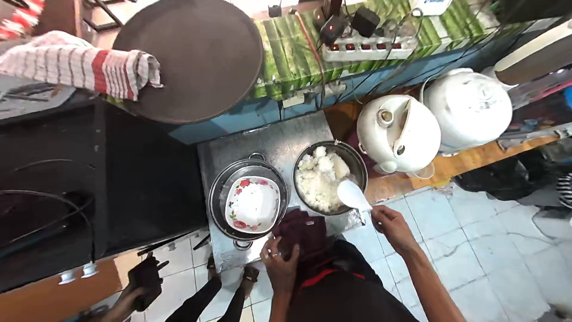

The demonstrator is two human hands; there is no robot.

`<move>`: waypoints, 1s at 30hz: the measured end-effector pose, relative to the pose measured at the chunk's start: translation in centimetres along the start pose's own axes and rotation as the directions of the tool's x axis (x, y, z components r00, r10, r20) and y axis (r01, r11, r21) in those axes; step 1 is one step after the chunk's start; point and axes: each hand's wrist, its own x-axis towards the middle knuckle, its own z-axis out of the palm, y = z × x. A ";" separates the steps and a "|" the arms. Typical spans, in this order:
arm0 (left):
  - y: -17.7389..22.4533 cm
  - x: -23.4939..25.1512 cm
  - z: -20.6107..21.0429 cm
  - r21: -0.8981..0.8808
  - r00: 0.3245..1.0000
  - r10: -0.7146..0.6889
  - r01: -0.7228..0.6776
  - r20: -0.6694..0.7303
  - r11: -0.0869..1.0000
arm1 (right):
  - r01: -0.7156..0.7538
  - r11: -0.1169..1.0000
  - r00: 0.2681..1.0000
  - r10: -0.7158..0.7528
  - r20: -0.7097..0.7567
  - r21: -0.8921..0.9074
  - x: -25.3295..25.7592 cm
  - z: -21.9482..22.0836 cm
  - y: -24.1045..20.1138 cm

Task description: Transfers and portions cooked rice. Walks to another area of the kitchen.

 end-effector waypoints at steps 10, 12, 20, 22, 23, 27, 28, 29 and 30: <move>8.2 -0.1 -5.7 -0.158 0.978 0.117 -0.090 0.170 0.983 | -0.015 0.986 0.957 -0.034 0.288 0.167 2.6 -7.6 -1.4; 11.7 0.6 -8.7 -0.251 0.971 0.106 -0.050 0.215 0.967 | -0.001 0.987 0.929 -0.058 0.365 0.158 3.0 -8.9 -2.0; 19.2 0.9 -7.1 -0.638 0.855 0.294 0.054 0.427 0.768 | 0.254 0.926 0.915 -0.324 0.240 0.280 1.4 -8.3 -2.7; 19.6 0.6 -4.1 -0.655 0.845 0.298 0.079 0.444 0.751 | 0.401 0.870 0.915 -0.364 -0.178 0.287 1.0 -9.5 -1.6; 20.1 0.2 -2.9 -0.648 0.845 0.274 0.108 0.459 0.754 | 0.438 0.869 0.869 -0.343 -0.358 0.231 1.3 -10.9 -1.1; 21.2 -0.8 0.6 -0.546 0.791 0.250 0.123 0.558 0.829 | 0.092 0.988 0.802 -0.148 -0.579 -0.124 4.1 -19.8 0.1; 21.2 -0.9 1.1 -0.531 0.769 0.267 0.108 0.580 0.841 | -0.020 0.982 0.824 -0.089 -0.560 -0.186 5.2 -21.7 0.4; 21.3 -0.7 1.4 -0.517 0.749 0.278 0.098 0.601 0.850 | -0.113 0.960 0.841 -0.046 -0.539 -0.258 6.5 -23.2 0.8; 21.5 -0.4 1.5 -0.501 0.733 0.284 0.089 0.618 0.861 | -0.185 0.931 0.854 -0.007 -0.520 -0.316 7.9 -24.1 1.3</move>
